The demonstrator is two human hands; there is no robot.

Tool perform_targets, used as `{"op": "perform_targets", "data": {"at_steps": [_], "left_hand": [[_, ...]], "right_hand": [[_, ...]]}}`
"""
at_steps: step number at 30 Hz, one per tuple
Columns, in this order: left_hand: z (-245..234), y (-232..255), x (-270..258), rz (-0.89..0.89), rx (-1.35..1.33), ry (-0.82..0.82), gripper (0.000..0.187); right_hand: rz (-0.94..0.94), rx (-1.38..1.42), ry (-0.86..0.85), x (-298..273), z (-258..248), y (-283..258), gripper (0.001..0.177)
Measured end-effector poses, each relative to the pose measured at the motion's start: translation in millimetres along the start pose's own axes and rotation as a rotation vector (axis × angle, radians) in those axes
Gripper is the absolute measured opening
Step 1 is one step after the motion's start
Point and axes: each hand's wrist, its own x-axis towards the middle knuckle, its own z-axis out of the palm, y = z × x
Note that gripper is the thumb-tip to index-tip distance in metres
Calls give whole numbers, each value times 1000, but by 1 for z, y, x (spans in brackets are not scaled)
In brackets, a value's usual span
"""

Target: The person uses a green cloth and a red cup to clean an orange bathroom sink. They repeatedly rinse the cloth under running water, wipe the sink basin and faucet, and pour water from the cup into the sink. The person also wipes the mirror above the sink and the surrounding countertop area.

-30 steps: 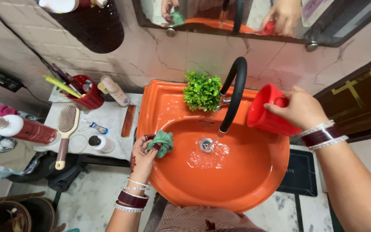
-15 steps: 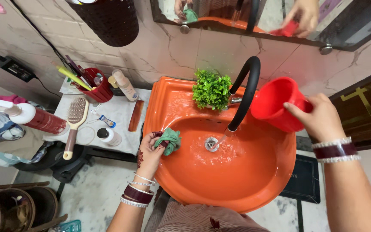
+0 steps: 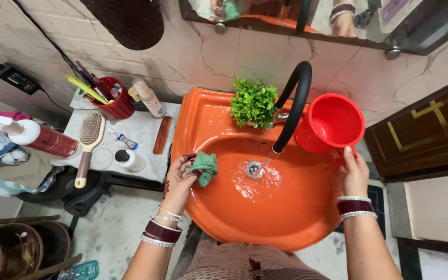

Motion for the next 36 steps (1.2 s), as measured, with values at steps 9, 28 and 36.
{"op": "perform_targets", "data": {"at_steps": [9, 28, 36], "left_hand": [[42, -102, 44, 685, 582, -183, 40], [125, -133, 107, -221, 87, -599, 33], [113, -109, 121, -178, -6, -632, 39]], "right_hand": [[-904, -983, 186, -56, 43, -15, 31], [-117, -1011, -736, -29, 94, 34, 63], [32, -920, -627, -23, 94, 75, 30]]}}
